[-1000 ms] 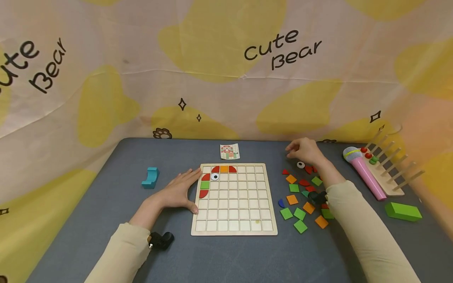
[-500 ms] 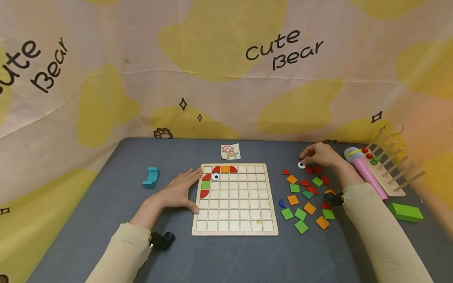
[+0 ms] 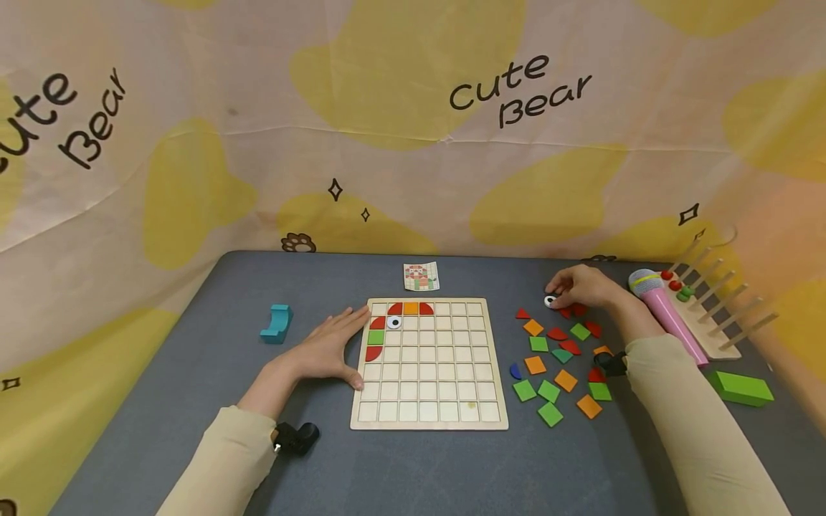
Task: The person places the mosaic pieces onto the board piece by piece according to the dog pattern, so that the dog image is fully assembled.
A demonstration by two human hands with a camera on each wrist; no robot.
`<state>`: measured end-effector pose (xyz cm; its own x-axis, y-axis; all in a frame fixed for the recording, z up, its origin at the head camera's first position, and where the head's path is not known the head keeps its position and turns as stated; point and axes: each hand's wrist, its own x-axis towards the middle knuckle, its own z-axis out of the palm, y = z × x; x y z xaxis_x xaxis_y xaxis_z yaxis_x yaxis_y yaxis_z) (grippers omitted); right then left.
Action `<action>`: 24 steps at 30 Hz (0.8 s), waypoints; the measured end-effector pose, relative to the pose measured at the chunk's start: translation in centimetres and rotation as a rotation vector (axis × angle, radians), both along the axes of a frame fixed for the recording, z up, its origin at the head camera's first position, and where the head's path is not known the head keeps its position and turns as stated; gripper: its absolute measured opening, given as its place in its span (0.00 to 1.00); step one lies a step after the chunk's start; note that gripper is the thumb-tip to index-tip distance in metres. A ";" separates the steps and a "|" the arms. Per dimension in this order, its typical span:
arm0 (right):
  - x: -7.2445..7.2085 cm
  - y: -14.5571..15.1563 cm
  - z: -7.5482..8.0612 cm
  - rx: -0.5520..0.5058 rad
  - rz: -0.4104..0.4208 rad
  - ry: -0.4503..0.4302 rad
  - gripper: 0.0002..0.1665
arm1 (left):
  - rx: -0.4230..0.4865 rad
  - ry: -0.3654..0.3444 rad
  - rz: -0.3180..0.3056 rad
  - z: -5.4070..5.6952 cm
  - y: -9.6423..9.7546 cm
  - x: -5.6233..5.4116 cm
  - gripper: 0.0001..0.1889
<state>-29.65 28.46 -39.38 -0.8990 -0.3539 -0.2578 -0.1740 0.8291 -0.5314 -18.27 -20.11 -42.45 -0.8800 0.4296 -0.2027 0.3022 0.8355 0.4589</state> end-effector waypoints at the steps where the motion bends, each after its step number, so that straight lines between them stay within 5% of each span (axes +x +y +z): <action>1: 0.0 0.0 -0.1 0.001 -0.002 0.004 0.21 | 0.000 -0.001 0.001 0.0 0.0 0.0 0.69; 24: 0.3 -0.8 0.3 -0.013 -0.013 0.079 0.12 | 0.000 -0.009 0.009 0.0 0.1 0.0 0.69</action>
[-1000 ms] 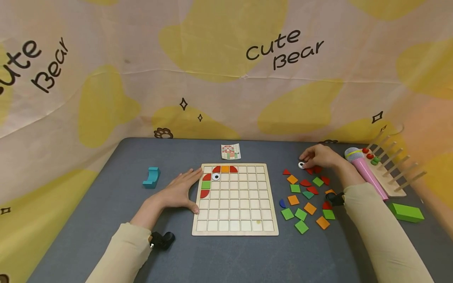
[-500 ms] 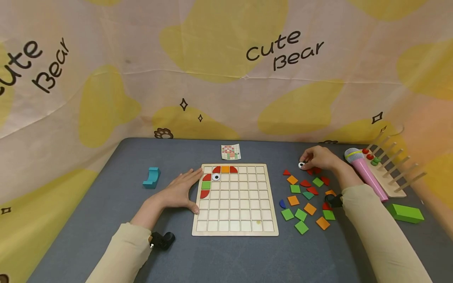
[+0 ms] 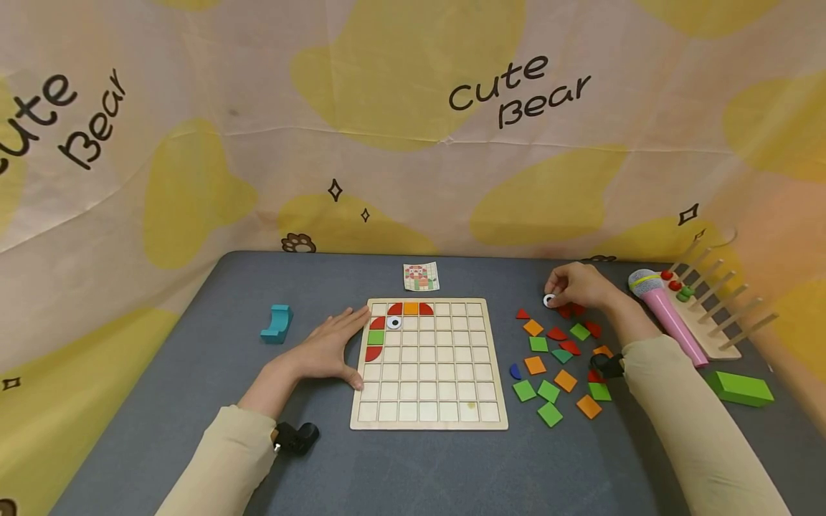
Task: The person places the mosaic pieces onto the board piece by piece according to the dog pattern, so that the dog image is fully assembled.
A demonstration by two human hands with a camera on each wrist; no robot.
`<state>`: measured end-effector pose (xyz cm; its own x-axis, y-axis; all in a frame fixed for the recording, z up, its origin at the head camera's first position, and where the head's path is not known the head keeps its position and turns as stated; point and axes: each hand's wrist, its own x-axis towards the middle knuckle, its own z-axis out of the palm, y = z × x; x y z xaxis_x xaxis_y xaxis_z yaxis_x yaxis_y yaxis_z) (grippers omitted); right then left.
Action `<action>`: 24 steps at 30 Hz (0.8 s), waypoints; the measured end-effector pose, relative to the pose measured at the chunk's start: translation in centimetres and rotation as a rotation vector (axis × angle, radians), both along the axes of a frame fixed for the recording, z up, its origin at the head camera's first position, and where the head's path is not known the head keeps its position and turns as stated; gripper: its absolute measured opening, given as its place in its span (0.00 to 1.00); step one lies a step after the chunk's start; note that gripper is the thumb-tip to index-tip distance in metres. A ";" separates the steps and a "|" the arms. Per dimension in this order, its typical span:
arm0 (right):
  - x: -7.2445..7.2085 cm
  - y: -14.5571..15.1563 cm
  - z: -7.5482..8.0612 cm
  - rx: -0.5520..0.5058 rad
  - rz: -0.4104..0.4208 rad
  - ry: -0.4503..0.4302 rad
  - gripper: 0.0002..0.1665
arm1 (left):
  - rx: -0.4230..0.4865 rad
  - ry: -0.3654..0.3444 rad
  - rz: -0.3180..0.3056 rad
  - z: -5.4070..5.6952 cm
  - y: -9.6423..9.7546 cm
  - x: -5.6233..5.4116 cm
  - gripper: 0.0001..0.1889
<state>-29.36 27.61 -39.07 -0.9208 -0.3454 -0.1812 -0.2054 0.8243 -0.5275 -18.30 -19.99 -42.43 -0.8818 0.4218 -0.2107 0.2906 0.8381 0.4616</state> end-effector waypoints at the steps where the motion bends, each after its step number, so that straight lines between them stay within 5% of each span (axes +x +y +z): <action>1: 0.0 -0.1 0.1 -0.001 0.001 0.009 0.11 | 0.000 0.000 0.000 0.0 0.0 0.0 0.69; 24: 2.6 -8.7 1.3 -0.173 0.106 0.077 0.09 | -0.003 0.011 -0.011 -0.1 -0.1 0.0 0.69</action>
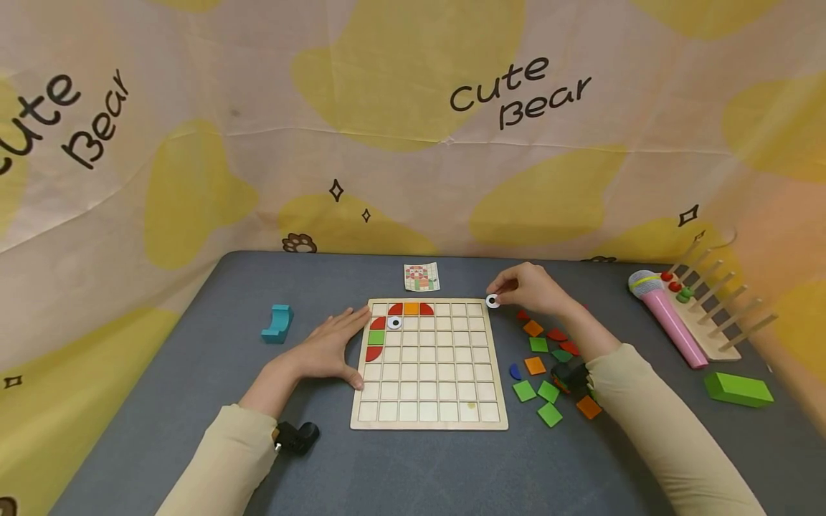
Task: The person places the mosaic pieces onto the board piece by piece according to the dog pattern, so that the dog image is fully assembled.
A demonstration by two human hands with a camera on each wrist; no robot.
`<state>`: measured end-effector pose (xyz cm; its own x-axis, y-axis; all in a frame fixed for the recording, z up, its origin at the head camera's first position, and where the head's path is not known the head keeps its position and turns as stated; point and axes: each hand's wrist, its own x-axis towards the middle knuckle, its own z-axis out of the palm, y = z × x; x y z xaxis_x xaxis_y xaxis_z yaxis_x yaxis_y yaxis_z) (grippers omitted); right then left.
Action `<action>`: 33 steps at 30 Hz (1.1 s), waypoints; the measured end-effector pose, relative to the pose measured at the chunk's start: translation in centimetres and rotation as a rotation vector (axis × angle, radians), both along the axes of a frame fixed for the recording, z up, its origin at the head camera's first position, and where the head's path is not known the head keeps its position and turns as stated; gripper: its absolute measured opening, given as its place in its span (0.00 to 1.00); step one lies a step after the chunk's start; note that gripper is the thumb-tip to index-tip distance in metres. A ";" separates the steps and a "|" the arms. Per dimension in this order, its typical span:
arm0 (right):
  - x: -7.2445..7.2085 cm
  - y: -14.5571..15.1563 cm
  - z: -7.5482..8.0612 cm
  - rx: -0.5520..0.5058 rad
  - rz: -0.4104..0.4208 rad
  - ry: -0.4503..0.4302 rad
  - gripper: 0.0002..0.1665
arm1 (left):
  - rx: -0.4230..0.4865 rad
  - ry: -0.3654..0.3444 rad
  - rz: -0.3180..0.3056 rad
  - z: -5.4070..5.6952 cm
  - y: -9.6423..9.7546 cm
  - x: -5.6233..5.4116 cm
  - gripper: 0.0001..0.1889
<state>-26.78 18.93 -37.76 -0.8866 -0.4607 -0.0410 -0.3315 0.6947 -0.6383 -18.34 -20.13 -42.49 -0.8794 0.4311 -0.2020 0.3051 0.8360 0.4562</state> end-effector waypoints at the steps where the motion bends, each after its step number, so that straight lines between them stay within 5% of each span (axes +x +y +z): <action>1: 0.1 -0.4 0.0 -0.004 0.007 0.004 0.10 | 0.000 0.001 0.000 0.0 0.0 0.0 0.69; 33: 0.9 -10.2 -1.1 -0.066 0.097 -0.077 0.06 | 0.001 0.004 -0.006 0.1 0.0 0.0 0.69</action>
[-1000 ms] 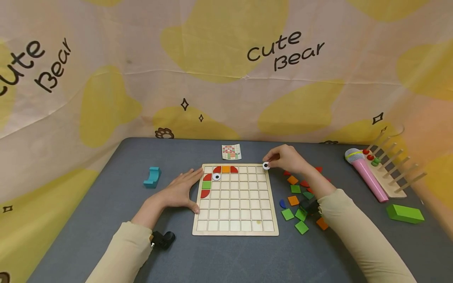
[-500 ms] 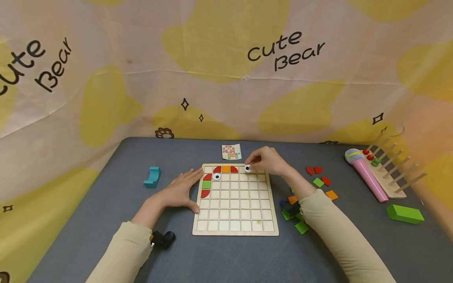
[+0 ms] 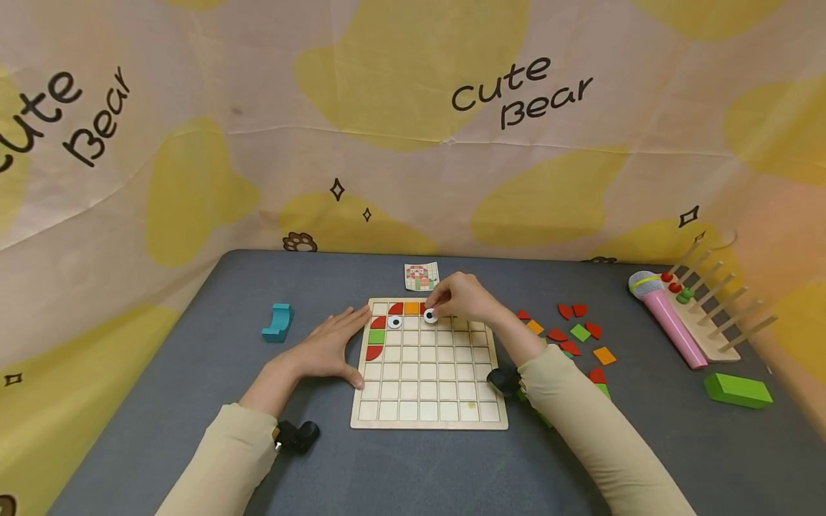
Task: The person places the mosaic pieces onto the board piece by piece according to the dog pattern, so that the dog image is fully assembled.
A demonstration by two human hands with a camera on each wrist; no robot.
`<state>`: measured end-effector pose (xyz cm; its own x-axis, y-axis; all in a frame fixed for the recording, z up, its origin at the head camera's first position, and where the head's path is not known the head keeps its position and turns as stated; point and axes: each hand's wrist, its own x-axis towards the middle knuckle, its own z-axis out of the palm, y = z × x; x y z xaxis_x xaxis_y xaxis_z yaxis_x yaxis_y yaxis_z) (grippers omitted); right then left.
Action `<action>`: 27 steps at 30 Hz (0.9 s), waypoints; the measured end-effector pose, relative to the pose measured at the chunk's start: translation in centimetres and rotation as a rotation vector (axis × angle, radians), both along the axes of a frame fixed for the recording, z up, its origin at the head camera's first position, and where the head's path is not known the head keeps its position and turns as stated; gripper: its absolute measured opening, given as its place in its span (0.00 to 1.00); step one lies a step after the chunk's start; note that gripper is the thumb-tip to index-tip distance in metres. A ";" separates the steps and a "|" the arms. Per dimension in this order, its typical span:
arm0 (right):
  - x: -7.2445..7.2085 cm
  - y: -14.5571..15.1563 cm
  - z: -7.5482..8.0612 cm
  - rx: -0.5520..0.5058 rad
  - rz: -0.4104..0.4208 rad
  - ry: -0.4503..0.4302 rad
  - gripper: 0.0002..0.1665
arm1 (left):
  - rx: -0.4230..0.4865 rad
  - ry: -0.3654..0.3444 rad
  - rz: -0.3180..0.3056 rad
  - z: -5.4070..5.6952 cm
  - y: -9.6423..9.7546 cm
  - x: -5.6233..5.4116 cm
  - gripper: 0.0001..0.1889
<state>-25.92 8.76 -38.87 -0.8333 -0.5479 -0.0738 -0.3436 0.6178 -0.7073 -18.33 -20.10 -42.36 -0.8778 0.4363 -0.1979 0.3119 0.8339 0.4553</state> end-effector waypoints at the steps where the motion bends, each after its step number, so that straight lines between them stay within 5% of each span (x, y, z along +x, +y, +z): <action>1: 0.0 -0.2 0.0 0.007 0.002 0.000 0.06 | 0.001 -0.002 0.001 0.0 0.0 0.0 0.69; 27: 0.4 -1.4 -0.9 0.127 -0.001 0.067 0.02 | 0.006 -0.009 0.002 0.1 0.1 0.1 0.68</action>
<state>-25.49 7.37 -39.78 -0.8391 -0.5369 -0.0870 -0.3866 0.7012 -0.5990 -18.27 -20.04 -42.22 -0.8770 0.4355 -0.2030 0.3059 0.8319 0.4631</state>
